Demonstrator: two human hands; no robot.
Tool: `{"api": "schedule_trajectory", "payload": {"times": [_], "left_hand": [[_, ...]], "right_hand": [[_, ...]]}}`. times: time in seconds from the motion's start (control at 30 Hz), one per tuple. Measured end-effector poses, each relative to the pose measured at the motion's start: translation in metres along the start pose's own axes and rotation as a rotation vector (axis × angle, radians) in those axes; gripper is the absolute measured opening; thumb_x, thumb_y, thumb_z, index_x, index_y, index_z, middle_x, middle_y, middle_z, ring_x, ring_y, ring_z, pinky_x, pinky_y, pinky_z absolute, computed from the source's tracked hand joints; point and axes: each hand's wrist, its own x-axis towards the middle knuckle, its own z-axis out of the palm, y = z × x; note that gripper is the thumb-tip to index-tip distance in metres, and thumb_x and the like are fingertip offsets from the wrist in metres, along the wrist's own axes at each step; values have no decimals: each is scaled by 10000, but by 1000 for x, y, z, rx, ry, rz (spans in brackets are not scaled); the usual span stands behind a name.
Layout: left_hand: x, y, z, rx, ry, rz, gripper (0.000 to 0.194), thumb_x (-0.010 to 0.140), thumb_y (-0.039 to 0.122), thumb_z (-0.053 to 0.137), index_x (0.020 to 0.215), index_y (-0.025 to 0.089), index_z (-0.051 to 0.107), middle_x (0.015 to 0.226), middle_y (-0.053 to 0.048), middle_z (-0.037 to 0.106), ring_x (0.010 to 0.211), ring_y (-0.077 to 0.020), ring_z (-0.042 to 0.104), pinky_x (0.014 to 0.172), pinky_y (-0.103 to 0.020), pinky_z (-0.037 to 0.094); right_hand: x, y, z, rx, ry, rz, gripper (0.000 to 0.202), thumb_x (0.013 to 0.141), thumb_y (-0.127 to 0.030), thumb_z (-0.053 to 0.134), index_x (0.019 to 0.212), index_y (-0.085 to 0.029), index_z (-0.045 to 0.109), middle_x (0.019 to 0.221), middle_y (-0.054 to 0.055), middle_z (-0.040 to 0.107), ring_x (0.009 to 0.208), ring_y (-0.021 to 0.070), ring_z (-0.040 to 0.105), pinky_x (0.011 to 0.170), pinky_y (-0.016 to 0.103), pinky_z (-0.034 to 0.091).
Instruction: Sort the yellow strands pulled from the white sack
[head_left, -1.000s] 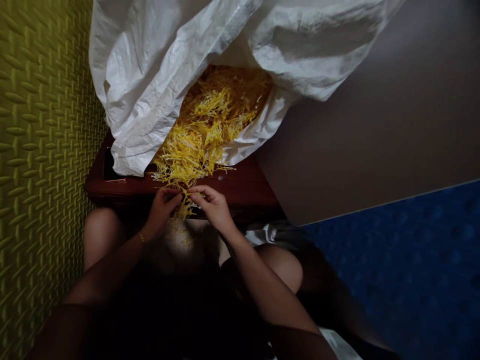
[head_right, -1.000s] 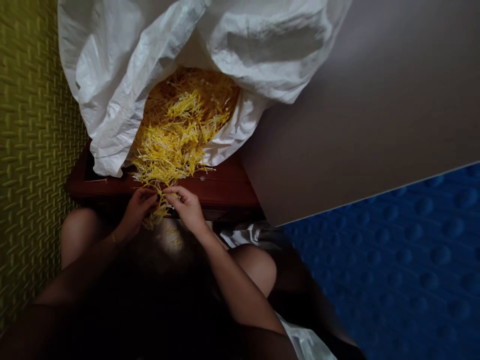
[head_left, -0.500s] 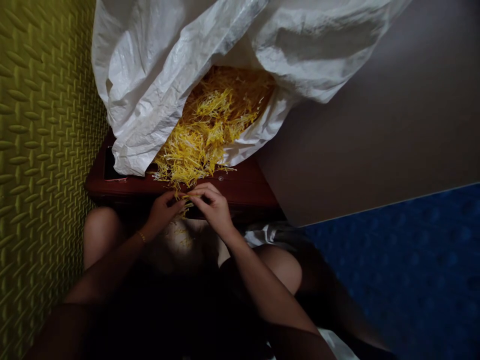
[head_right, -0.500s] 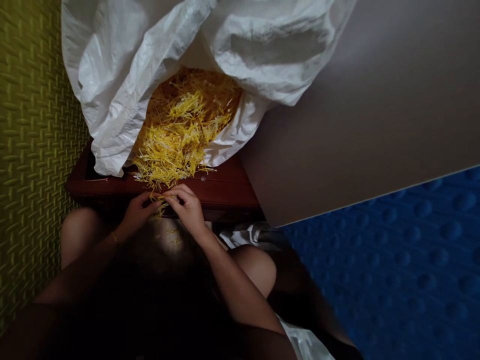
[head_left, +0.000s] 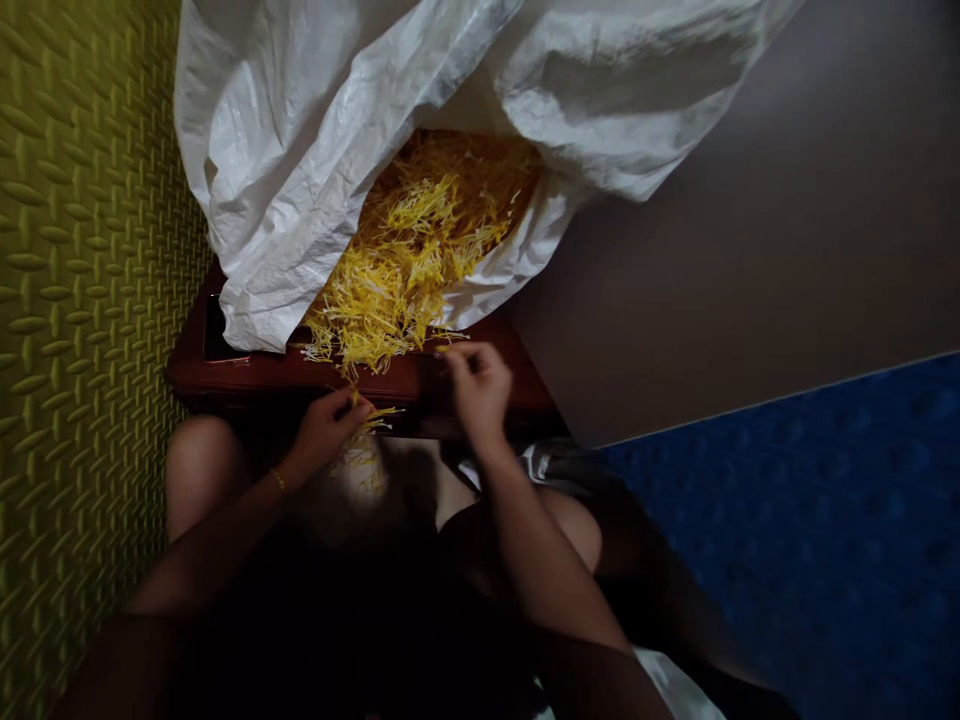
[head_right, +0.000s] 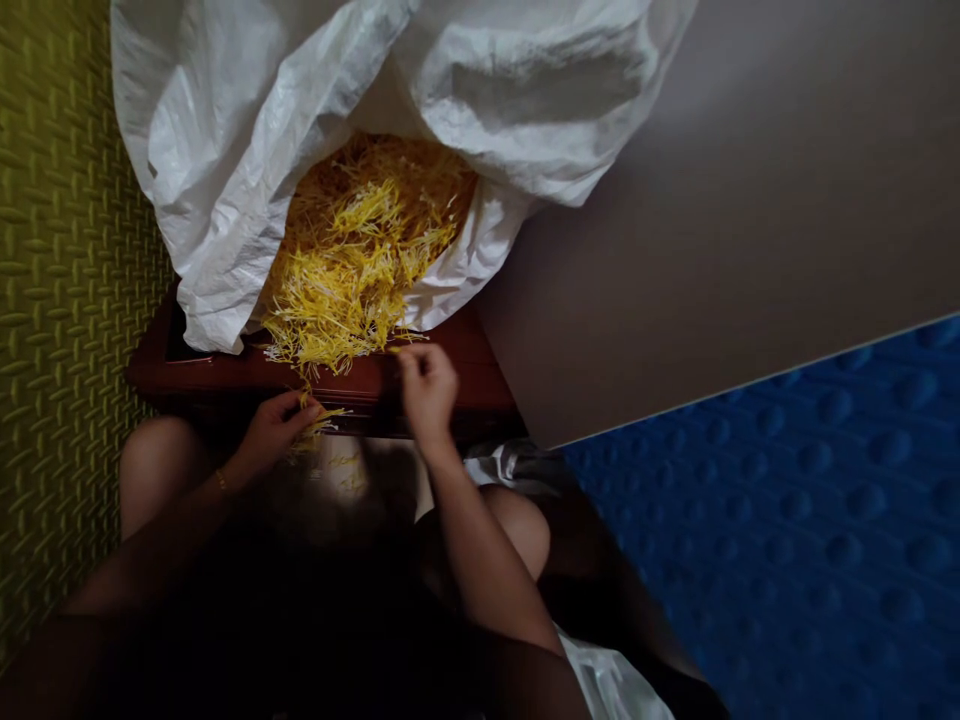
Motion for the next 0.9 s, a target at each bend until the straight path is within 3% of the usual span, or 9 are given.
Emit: {"api": "schedule_trajectory", "payload": {"times": [0.03, 0.1, 0.27, 0.33, 0.43, 0.57, 0.67, 0.77, 0.9], "left_hand": [[0, -1, 0, -13, 12, -5, 200, 754, 326, 554, 694, 138, 587, 640, 25, 544, 616, -84, 463, 625, -207, 369], [0, -3, 2, -36, 43, -22, 207, 763, 340, 544, 732, 143, 601, 676, 18, 568, 629, -85, 479, 633, -208, 376], [5, -8, 5, -36, 84, -30, 206, 759, 340, 548, 789, 150, 620, 729, 8, 593, 668, -94, 507, 668, -216, 394], [6, -10, 5, -23, 96, 4, 195, 755, 334, 554, 788, 153, 617, 718, 11, 582, 664, -95, 499, 658, -214, 393], [7, -10, 6, -11, 111, 25, 182, 738, 335, 578, 758, 154, 592, 670, 25, 543, 625, -89, 470, 612, -206, 377], [6, -8, 6, 0, 106, 24, 196, 722, 342, 600, 710, 151, 559, 628, 36, 501, 594, -83, 441, 575, -200, 356], [4, -4, 6, -8, 9, 3, 207, 726, 350, 589, 723, 144, 569, 668, 22, 542, 628, -93, 471, 609, -210, 374], [4, -1, 6, -18, -105, -28, 208, 704, 340, 600, 748, 138, 582, 719, 7, 581, 662, -107, 498, 647, -227, 393], [4, -1, 4, 14, -114, -22, 197, 681, 310, 617, 761, 134, 580, 743, 0, 586, 680, -110, 497, 661, -232, 394]], "right_hand": [[7, 3, -6, 58, 46, 60, 129, 764, -304, 563, 766, -176, 576, 683, -11, 587, 560, 99, 521, 542, 229, 417], [13, 5, -11, 191, 4, 138, 177, 763, -324, 563, 866, -181, 582, 699, -21, 604, 473, 68, 485, 466, 201, 377], [-17, -9, 9, 334, -463, 286, 270, 732, -329, 588, 952, -188, 655, 696, -13, 635, 520, 77, 535, 517, 218, 424], [-29, -16, 17, 368, -562, 355, 263, 726, -330, 588, 917, -179, 685, 651, -12, 634, 555, 87, 548, 580, 236, 445], [-36, -25, 21, 409, -581, 442, 292, 726, -368, 592, 927, -181, 690, 638, -9, 638, 572, 99, 550, 608, 251, 451], [-36, -29, 21, 368, -572, 451, 267, 615, -372, 709, 803, -183, 687, 613, -17, 617, 510, 91, 499, 518, 233, 425], [-34, -26, 21, 365, -486, 403, 213, 613, -359, 713, 731, -186, 671, 608, -20, 610, 496, 86, 481, 502, 229, 417], [-33, -22, 20, 365, -445, 373, 204, 634, -336, 701, 781, -196, 680, 654, -18, 635, 531, 91, 509, 544, 235, 431], [-32, -21, 21, 378, -397, 387, 226, 639, -320, 700, 827, -197, 682, 688, -16, 650, 569, 91, 537, 593, 239, 441]]}}
